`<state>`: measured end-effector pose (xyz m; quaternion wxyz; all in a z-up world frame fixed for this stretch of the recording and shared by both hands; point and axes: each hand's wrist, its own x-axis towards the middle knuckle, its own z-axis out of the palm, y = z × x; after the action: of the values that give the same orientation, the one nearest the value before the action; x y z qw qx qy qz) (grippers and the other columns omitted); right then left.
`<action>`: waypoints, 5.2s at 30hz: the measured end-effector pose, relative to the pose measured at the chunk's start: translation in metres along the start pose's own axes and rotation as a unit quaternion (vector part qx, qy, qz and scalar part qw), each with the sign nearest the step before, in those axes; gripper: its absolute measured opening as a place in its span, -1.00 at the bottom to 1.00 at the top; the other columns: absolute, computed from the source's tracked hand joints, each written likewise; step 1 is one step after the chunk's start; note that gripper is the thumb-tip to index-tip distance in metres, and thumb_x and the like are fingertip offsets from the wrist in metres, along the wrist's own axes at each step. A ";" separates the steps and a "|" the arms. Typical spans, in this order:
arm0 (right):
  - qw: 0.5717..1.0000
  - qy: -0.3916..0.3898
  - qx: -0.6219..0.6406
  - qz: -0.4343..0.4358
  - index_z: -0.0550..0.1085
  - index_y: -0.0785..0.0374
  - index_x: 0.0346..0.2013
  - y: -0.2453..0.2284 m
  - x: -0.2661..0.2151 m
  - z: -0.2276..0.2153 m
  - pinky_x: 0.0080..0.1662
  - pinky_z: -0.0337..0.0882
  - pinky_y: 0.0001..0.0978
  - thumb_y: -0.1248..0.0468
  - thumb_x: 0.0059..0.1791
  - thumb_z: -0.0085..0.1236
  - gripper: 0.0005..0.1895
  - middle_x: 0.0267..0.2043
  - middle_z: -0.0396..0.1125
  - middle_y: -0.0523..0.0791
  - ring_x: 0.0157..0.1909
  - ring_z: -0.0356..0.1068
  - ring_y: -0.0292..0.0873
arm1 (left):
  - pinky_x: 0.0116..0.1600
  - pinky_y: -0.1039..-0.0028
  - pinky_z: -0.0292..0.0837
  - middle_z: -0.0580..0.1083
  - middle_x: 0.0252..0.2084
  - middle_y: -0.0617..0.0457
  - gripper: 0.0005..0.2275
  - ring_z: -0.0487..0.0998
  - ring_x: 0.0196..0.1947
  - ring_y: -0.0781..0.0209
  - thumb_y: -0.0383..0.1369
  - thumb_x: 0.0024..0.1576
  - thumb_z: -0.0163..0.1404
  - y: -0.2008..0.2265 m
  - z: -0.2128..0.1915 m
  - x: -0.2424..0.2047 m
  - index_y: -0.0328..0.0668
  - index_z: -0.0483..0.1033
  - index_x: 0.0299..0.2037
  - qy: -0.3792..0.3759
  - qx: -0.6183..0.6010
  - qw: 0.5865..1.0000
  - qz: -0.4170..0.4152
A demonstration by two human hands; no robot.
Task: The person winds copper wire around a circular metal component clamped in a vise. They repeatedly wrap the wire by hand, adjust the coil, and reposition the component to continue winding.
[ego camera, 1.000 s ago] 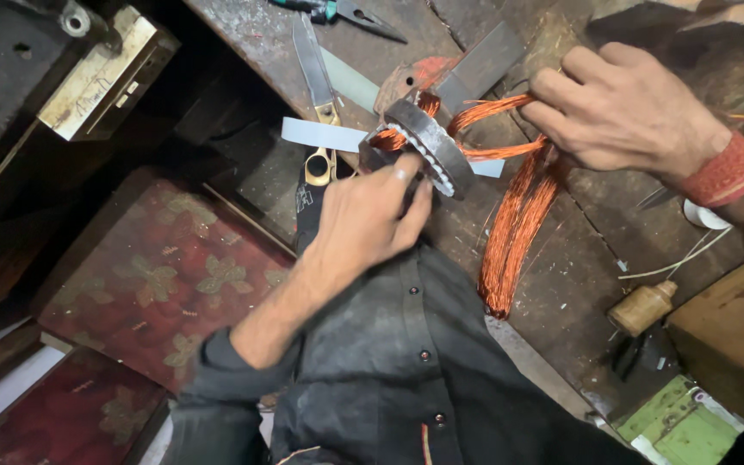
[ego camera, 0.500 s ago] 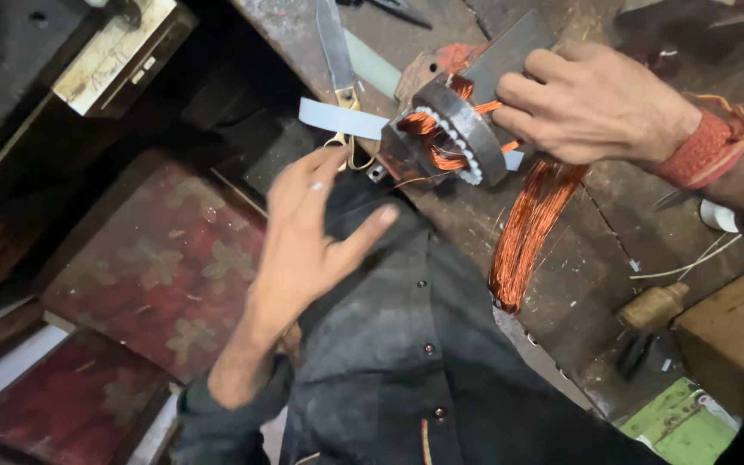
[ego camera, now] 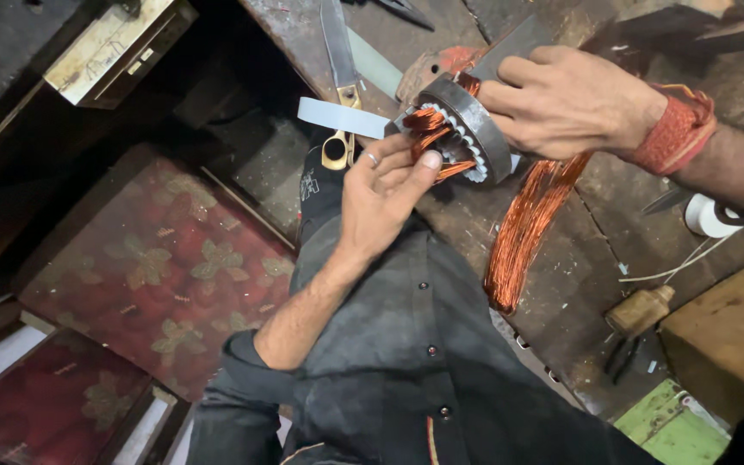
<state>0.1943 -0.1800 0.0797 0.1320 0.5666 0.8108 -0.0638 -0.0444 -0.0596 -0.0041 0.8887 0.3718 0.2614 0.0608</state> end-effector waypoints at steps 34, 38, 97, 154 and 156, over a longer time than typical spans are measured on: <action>0.999 0.038 0.018 -0.016 0.42 0.18 -0.49 -0.008 0.002 0.003 -0.14 0.33 -0.24 0.22 -0.30 0.13 -0.84 -0.26 0.24 -0.14 -0.16 0.31 -0.10 | 0.19 0.34 0.48 0.50 -0.22 0.01 -0.60 0.49 -0.24 0.32 -0.59 0.17 0.05 0.068 -0.188 -0.076 -0.34 0.38 0.25 -0.090 -0.052 0.992 -0.073; 0.995 0.029 0.091 -0.016 0.44 0.19 -0.48 -0.005 0.012 0.006 -0.16 0.34 -0.17 0.22 -0.33 0.14 -0.82 -0.25 0.27 -0.09 -0.13 0.32 -0.01 | -0.06 0.48 0.47 0.58 -0.21 0.03 -0.74 0.56 -0.23 0.35 -0.52 0.09 0.12 0.082 -0.175 -0.055 -0.33 0.54 0.00 -0.028 0.251 0.962 -0.103; 0.978 0.098 0.175 0.048 0.36 0.38 -0.51 -0.005 0.003 -0.009 -0.08 0.42 -0.15 0.36 -0.33 0.15 -0.81 -0.22 0.32 0.00 -0.11 0.37 0.04 | -0.06 0.31 0.53 0.50 -0.11 0.01 -0.78 0.59 -0.14 0.01 -0.51 0.17 0.20 0.031 -0.021 0.019 -0.20 0.54 0.00 -0.058 0.522 0.755 0.393; 0.977 0.082 0.194 0.022 0.48 0.40 -0.34 -0.001 0.007 -0.010 -0.06 0.44 -0.17 0.37 -0.27 0.21 -0.76 -0.19 0.39 -0.01 -0.10 0.40 0.03 | -0.24 0.34 0.47 0.45 -0.20 0.05 -0.85 0.57 -0.29 0.10 -0.41 0.21 0.23 0.034 -0.029 0.029 -0.20 0.52 -0.12 -0.081 0.547 0.722 0.416; 0.979 0.097 0.175 0.029 0.50 0.41 -0.31 -0.001 0.011 -0.012 -0.05 0.45 -0.18 0.36 -0.29 0.21 -0.72 -0.20 0.40 -0.01 -0.08 0.41 0.03 | -0.24 0.33 0.47 0.45 -0.19 0.03 -0.84 0.57 -0.29 0.09 -0.43 0.19 0.21 0.034 -0.029 0.030 -0.21 0.52 -0.10 -0.080 0.564 0.700 0.430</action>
<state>0.1886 -0.1674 0.0877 -0.0463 0.6076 0.7794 -0.1454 -0.0306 -0.0083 -0.0102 0.4073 0.8789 -0.0141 0.2478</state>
